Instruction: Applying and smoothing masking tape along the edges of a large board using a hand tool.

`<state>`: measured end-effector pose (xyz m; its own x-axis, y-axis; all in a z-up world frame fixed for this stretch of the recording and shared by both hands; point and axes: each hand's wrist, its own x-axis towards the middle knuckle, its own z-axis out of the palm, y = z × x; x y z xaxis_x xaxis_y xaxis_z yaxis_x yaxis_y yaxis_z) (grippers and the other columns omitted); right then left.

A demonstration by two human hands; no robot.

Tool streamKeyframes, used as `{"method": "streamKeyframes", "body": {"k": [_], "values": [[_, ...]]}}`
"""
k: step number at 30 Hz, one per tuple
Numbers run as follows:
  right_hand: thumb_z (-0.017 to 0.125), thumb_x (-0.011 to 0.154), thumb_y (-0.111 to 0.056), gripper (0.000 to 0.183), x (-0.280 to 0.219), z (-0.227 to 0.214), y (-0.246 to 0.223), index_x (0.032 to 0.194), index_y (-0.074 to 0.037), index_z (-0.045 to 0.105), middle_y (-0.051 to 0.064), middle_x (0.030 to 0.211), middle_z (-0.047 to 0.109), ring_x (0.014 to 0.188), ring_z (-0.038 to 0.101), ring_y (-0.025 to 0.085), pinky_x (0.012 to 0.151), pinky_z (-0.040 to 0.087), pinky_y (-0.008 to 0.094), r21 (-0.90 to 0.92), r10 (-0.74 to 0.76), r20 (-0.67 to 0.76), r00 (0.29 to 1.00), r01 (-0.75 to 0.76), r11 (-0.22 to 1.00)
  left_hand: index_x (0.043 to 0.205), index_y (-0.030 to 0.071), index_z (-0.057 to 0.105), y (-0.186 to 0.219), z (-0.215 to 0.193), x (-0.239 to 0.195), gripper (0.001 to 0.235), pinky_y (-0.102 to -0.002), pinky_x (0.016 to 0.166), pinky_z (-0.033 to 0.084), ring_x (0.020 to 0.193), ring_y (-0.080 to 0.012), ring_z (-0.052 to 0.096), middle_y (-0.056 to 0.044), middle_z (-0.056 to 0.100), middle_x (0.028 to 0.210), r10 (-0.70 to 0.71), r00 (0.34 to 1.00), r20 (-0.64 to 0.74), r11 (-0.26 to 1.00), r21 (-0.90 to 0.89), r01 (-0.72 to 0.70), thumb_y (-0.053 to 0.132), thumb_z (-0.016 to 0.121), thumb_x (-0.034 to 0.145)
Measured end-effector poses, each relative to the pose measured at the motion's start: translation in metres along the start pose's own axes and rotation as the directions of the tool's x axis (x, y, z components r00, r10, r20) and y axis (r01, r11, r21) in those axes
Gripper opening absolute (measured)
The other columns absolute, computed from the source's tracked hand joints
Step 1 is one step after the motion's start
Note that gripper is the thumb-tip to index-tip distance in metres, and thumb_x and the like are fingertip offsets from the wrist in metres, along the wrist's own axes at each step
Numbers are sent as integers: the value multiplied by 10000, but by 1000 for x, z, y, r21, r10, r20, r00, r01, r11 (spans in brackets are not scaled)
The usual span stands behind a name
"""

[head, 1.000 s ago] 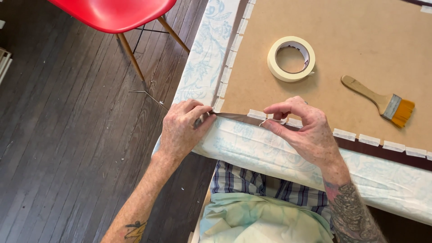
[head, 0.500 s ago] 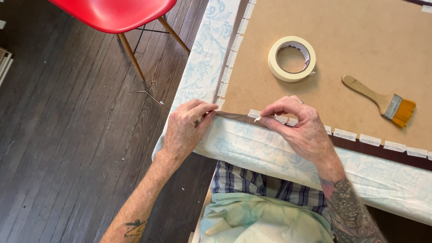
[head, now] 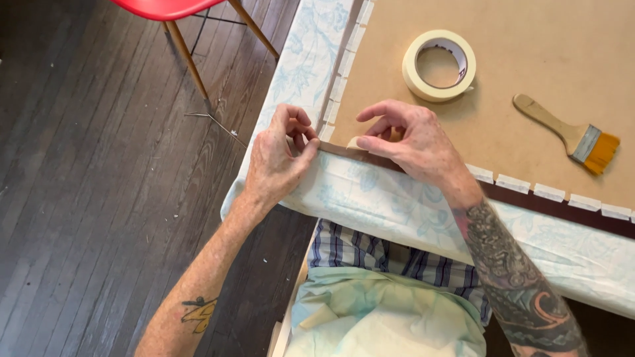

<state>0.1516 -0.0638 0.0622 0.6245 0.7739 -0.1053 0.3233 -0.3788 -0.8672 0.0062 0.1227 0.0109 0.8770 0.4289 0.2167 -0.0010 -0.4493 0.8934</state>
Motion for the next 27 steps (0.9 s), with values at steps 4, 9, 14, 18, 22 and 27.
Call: {"method": "streamKeyframes", "body": {"k": [4,9,14,18,22,27], "values": [[818,841,-231,278,3,6,3,1104,-175,749,-24,794,775,716,582,60,736,440,208,-20,-21,28,999,22,1000,1058,132,509,-4,6,-3,332,-287,557,490,644,-180,646,-67,714,771,34,999,-25,997,64,-32,-5,720,841],[818,834,-238,230,1,16,3,1030,-187,707,-35,774,750,751,572,81,722,469,200,-12,35,-26,999,-35,999,1046,154,484,-11,15,-4,381,-291,572,482,587,-167,593,-51,705,753,66,994,-89,991,122,-55,-25,711,797],[821,832,-211,217,-2,19,8,999,-180,686,-26,777,745,768,571,84,723,477,205,-9,25,-57,998,-26,1000,1032,164,455,-11,20,-5,388,-309,585,484,567,-178,587,-35,691,740,100,988,-119,980,184,-77,-3,708,790],[798,837,-151,166,-5,21,6,966,-169,694,-21,773,742,753,564,89,702,472,202,-11,-16,-100,995,15,1000,1030,175,453,-12,21,-5,396,-318,597,486,554,-187,585,-31,691,742,114,986,-121,976,201,-88,2,705,780],[808,851,-144,149,-6,24,12,951,-172,700,-38,770,744,751,568,77,688,461,190,-27,-52,-124,991,49,998,1026,171,452,-12,20,-4,395,-322,593,484,548,-194,586,-37,688,737,120,985,-120,975,204,-94,-2,705,777],[831,851,-147,138,-8,22,11,931,-158,720,-42,769,748,735,582,71,673,455,190,-62,-103,-143,984,95,994,1025,168,452,-12,20,-4,396,-333,581,478,551,-210,584,-47,686,739,101,988,-113,978,192,-79,5,711,774]]}}
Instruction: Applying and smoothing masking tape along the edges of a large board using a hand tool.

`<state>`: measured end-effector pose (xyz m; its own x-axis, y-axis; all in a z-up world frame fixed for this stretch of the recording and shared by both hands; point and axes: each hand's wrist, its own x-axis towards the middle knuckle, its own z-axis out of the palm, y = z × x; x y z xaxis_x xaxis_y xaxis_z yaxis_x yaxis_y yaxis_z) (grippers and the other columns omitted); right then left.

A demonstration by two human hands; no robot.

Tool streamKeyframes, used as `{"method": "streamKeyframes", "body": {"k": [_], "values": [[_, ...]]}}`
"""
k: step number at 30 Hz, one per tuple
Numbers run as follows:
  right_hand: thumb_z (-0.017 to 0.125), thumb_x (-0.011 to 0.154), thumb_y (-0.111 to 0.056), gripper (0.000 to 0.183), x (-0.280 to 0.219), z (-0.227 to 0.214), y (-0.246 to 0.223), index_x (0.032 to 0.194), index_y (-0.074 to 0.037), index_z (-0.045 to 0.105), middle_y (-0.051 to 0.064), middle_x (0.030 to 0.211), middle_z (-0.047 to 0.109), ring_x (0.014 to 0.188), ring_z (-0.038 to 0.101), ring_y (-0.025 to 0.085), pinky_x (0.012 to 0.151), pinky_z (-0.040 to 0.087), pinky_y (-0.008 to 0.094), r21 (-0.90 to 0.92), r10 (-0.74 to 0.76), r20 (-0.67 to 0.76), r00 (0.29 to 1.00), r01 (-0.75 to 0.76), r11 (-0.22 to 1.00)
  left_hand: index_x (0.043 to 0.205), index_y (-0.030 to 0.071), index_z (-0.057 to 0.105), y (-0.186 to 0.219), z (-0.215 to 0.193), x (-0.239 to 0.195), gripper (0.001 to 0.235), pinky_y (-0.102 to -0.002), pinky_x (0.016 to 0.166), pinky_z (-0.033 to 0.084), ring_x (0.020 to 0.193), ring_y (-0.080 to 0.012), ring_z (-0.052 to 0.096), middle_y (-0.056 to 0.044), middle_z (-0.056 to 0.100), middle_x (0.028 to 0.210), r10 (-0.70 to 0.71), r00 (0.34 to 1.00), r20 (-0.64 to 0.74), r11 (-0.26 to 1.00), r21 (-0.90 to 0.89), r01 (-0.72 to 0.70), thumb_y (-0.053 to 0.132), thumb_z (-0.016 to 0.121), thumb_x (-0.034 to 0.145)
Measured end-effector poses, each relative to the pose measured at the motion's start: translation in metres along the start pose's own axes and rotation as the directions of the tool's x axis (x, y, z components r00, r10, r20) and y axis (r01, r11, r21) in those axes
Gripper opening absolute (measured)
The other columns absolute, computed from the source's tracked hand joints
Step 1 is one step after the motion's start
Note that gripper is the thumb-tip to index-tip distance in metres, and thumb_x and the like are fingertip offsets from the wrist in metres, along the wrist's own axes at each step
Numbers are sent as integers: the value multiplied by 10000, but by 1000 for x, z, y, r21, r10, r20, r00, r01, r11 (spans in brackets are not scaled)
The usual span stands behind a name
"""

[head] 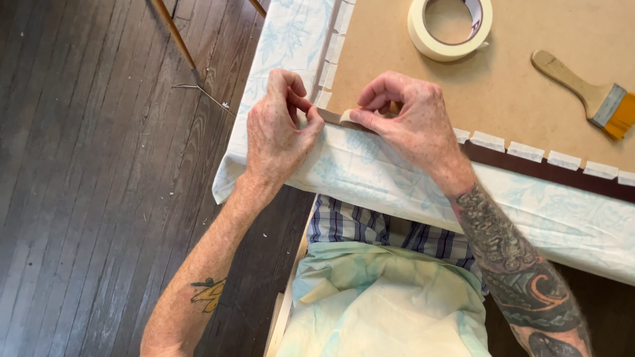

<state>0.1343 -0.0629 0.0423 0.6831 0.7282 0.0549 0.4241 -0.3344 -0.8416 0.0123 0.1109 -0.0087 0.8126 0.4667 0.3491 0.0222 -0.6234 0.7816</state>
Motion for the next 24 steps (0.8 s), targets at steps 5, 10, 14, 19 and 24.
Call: {"method": "streamKeyframes", "body": {"k": [5,10,14,19,24], "values": [[810,940,-116,108,10,-14,-10,991,-88,718,21,863,768,708,681,54,607,535,165,-79,-1,132,991,12,997,1022,134,430,13,-7,2,358,-283,532,462,556,-91,493,32,632,751,-30,998,55,999,27,28,-21,663,799],[820,906,-147,103,9,-11,-12,943,-101,736,-2,805,779,669,642,29,591,497,182,-82,29,128,991,-19,996,1019,135,420,12,-7,2,357,-286,516,442,538,-93,474,32,640,753,-53,996,65,998,23,52,-11,660,799],[856,904,-124,128,6,-7,-8,930,-84,737,14,817,769,697,654,44,604,518,179,-67,-38,82,996,43,997,1007,136,426,11,-6,3,356,-286,521,444,540,-90,483,38,633,751,-46,997,58,998,33,45,-9,665,786],[891,890,-123,155,2,-2,-1,916,-89,742,15,814,771,717,679,47,601,506,178,-103,-94,27,995,96,990,997,136,425,11,-6,2,353,-290,524,438,540,-93,475,42,618,746,-34,998,50,999,34,32,-11,661,779],[922,887,-117,216,-1,3,6,907,-93,708,24,836,733,770,681,87,648,524,210,-152,-208,-23,978,202,967,994,143,426,11,-7,3,348,-307,555,451,551,-101,485,49,611,743,-34,998,54,999,35,32,-9,655,781]]}}
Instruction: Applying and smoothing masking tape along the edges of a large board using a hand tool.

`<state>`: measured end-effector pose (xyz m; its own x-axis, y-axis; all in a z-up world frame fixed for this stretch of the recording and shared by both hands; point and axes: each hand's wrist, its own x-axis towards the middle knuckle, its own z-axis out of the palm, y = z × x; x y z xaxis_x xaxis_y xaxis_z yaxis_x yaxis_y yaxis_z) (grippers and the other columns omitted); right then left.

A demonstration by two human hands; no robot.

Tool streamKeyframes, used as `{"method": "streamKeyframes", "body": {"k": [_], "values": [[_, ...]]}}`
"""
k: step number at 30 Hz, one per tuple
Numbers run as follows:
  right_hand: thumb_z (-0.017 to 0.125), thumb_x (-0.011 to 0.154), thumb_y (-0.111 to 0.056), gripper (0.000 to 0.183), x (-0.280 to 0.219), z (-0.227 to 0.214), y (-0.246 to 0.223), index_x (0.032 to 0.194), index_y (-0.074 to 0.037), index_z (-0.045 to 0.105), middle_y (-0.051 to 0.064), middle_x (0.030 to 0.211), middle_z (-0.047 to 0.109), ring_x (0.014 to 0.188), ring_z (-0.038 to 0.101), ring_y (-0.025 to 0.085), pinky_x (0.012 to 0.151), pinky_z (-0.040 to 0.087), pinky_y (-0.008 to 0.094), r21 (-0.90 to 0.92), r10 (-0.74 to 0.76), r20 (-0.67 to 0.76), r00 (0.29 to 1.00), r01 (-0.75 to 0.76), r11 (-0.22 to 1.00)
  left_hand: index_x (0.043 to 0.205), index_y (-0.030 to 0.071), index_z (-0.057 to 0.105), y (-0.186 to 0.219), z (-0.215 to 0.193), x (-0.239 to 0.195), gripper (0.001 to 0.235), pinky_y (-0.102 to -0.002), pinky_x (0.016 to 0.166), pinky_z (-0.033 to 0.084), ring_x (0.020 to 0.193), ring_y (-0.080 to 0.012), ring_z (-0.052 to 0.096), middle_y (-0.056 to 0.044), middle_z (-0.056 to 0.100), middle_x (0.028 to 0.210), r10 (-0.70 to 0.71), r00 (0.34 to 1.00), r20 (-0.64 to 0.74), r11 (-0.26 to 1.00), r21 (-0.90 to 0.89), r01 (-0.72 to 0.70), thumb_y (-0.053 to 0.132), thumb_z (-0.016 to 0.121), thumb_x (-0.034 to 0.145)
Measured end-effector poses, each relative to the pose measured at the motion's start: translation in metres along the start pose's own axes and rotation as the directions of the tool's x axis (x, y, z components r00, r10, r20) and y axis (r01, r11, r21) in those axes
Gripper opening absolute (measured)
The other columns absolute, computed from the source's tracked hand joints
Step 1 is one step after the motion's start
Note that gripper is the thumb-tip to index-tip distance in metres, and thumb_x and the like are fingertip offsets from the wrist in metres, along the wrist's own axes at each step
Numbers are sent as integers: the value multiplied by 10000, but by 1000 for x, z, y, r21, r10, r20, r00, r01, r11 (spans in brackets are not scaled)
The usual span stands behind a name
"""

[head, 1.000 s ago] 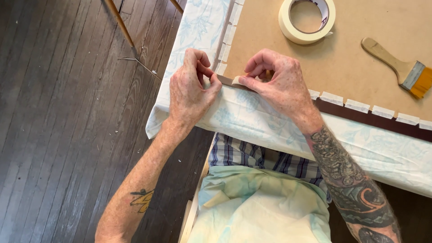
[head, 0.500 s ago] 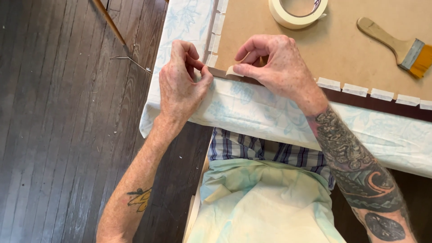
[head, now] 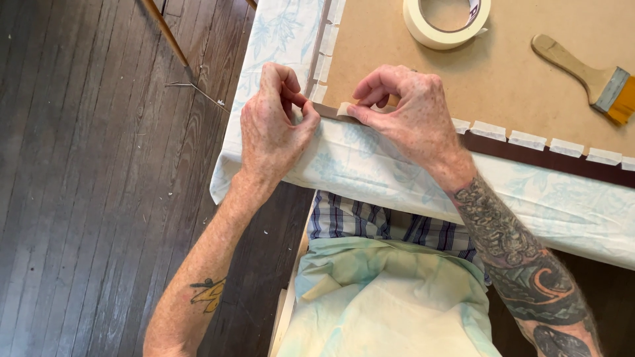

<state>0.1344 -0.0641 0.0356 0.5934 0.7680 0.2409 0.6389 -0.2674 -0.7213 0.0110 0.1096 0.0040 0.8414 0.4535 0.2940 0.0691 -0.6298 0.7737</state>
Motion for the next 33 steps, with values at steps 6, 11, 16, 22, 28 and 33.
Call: {"method": "streamKeyframes", "body": {"k": [6,11,16,22,28,33], "values": [[907,889,-112,210,-5,5,1,932,-114,702,-11,849,730,805,651,115,738,506,287,-131,-61,-24,998,57,990,987,142,421,0,0,0,351,-300,536,446,542,-99,481,46,609,746,5,1000,-8,1000,-1,-5,-10,657,777],[909,876,-137,235,-5,8,2,955,-118,689,-27,842,754,806,611,161,788,443,354,-205,-88,-22,996,81,975,976,141,415,0,0,0,352,-310,556,457,556,-107,495,44,605,741,11,1000,-15,1000,0,-11,-11,655,769],[907,873,-162,226,-2,6,2,930,-121,693,-52,810,737,798,555,185,730,463,335,-227,-88,-40,995,77,971,971,139,415,0,1,1,340,-317,551,456,554,-117,501,37,602,742,8,1000,-10,1000,-8,-8,-6,653,776],[912,826,-381,378,7,19,16,1067,-188,693,2,999,692,943,612,165,905,384,457,-333,46,-14,999,-48,942,972,141,417,3,0,0,338,-331,563,461,561,-122,520,37,592,738,5,1000,-8,1000,-3,-5,-10,644,773],[898,786,-491,489,2,9,22,1120,-201,689,43,1138,638,1079,541,242,926,356,482,-312,79,20,997,-69,948,972,135,429,1,0,0,331,-304,547,454,551,-101,502,39,594,742,0,1000,-17,1000,-3,-1,-16,649,778],[941,742,-352,491,0,-9,18,1153,-221,708,40,1219,594,1123,506,246,904,380,475,-271,147,64,987,-124,955,986,134,425,1,0,0,334,-302,541,451,554,-108,500,32,593,751,15,1000,-7,1000,-6,-15,-18,648,788]]}}
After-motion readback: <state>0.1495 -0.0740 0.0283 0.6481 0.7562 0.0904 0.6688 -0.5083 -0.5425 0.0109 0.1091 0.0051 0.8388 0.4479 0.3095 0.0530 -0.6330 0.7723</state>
